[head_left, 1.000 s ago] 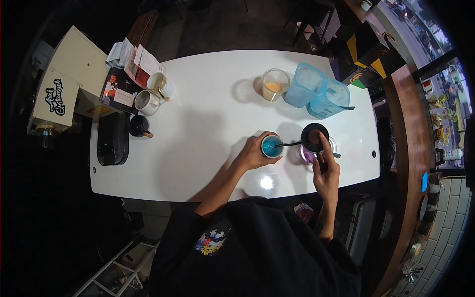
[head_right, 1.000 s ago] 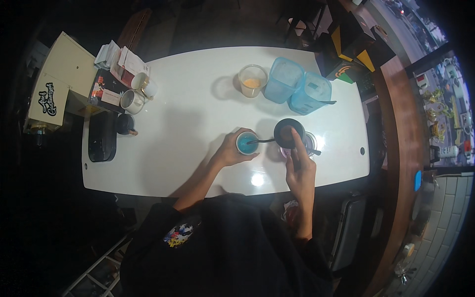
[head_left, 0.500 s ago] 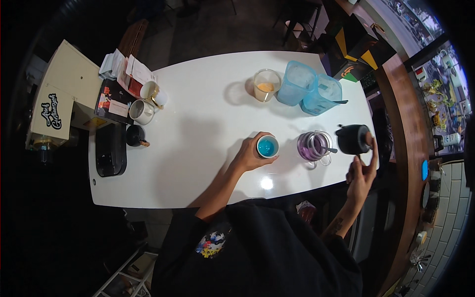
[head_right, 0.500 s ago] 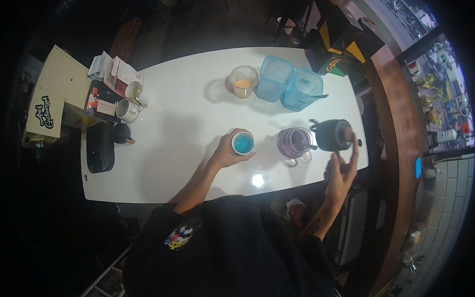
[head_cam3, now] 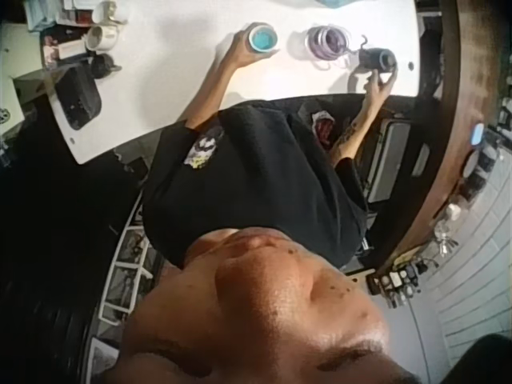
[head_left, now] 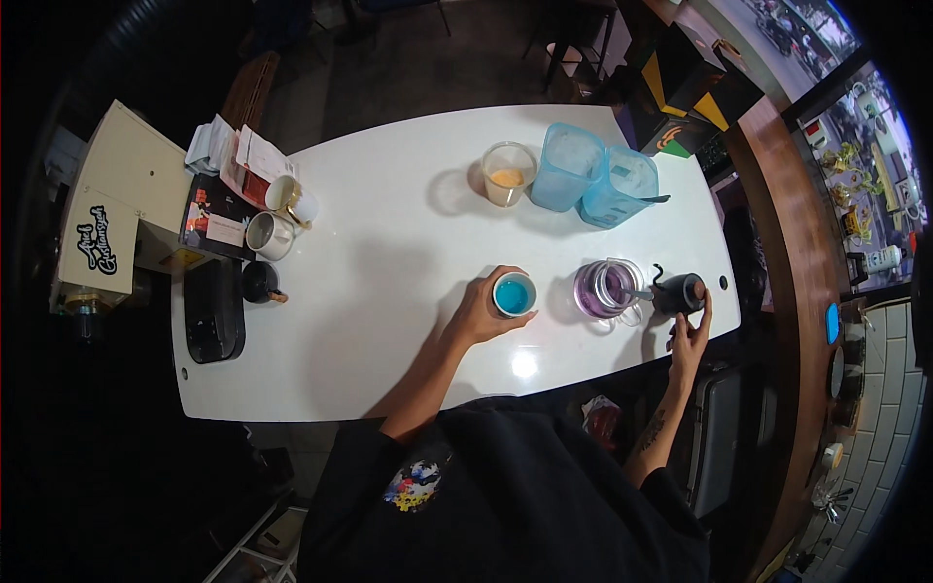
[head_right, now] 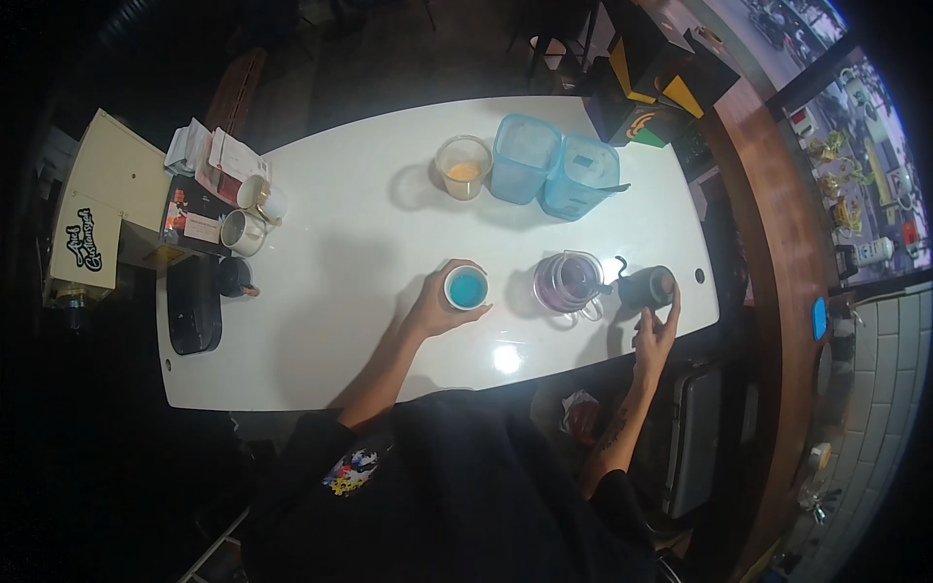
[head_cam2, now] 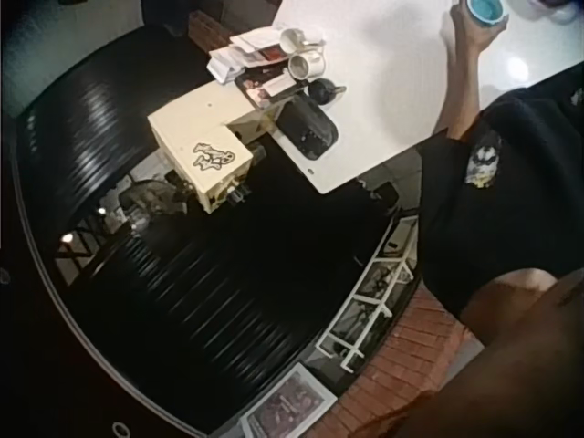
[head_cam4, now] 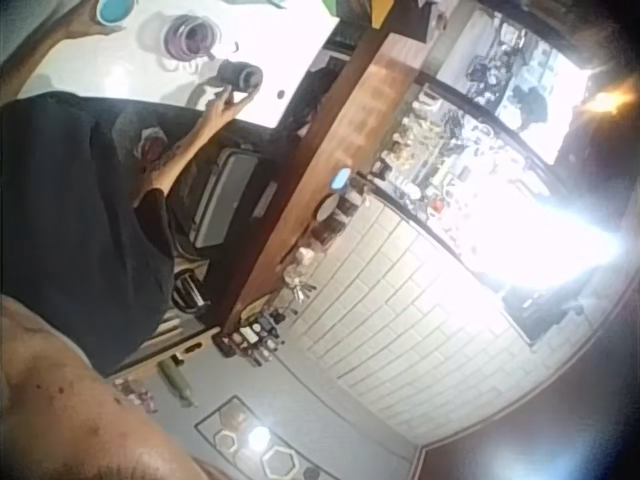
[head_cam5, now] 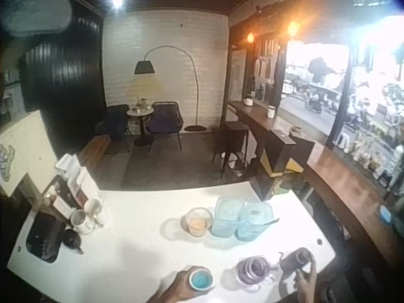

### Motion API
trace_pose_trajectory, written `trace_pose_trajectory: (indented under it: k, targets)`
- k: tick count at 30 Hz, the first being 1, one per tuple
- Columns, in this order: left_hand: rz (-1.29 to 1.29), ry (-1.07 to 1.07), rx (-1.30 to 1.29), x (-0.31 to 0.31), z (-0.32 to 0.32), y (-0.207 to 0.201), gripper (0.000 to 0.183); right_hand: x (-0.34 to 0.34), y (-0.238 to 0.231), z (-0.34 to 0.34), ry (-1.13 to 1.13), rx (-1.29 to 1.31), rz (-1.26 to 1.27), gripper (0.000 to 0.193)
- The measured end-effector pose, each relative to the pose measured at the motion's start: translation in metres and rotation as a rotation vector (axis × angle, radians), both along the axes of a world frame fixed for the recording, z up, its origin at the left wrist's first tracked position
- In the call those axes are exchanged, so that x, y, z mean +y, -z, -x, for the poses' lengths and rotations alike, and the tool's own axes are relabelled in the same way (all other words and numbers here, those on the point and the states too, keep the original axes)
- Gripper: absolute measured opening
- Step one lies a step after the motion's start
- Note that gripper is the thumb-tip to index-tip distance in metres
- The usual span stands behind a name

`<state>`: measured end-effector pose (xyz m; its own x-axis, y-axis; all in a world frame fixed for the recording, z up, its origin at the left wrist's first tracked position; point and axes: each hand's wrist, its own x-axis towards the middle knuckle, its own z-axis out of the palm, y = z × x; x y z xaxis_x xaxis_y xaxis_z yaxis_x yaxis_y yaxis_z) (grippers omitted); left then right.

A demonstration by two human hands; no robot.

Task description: The person clears used cups from a table onto a tray, carries the tray to a prep station, and then prepares a blue beverage in a small cup by adding powder from a container and stirring it.

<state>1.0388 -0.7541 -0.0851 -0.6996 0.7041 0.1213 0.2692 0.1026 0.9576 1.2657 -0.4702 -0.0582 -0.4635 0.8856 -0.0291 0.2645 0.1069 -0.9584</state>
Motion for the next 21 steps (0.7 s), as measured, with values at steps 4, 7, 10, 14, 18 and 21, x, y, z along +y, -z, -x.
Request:
trace_pose_trajectory:
  k: [4, 7, 10, 14, 18, 21]
  targets:
    - [-0.038, 0.005, 0.008, 0.000, 0.000, 0.000, 0.048, -0.003, 0.012, 0.012, -0.059, -0.001, -0.064, 0.069]
    - [-0.039, 0.007, -0.010, 0.001, -0.001, 0.000, 0.047, -0.002, 0.017, 0.017, -0.047, -0.003, -0.118, 0.067]
    - [-0.047, 0.001, 0.001, 0.001, -0.001, 0.003, 0.048, -0.005, 0.006, 0.022, -0.044, -0.034, -0.214, 0.067]
    - [-0.064, 0.000, 0.019, 0.002, -0.002, 0.005, 0.047, -0.016, -0.018, 0.024, 0.097, -0.581, -0.648, 0.061]
    - [-0.035, -0.004, 0.041, 0.002, -0.001, 0.003, 0.047, -0.030, -0.046, 0.029, 0.028, -0.381, -0.855, 0.039]
    - [0.047, -0.013, 0.047, 0.001, -0.001, 0.000, 0.047, -0.040, -0.048, 0.039, -0.167, -0.328, -0.561, 0.020]
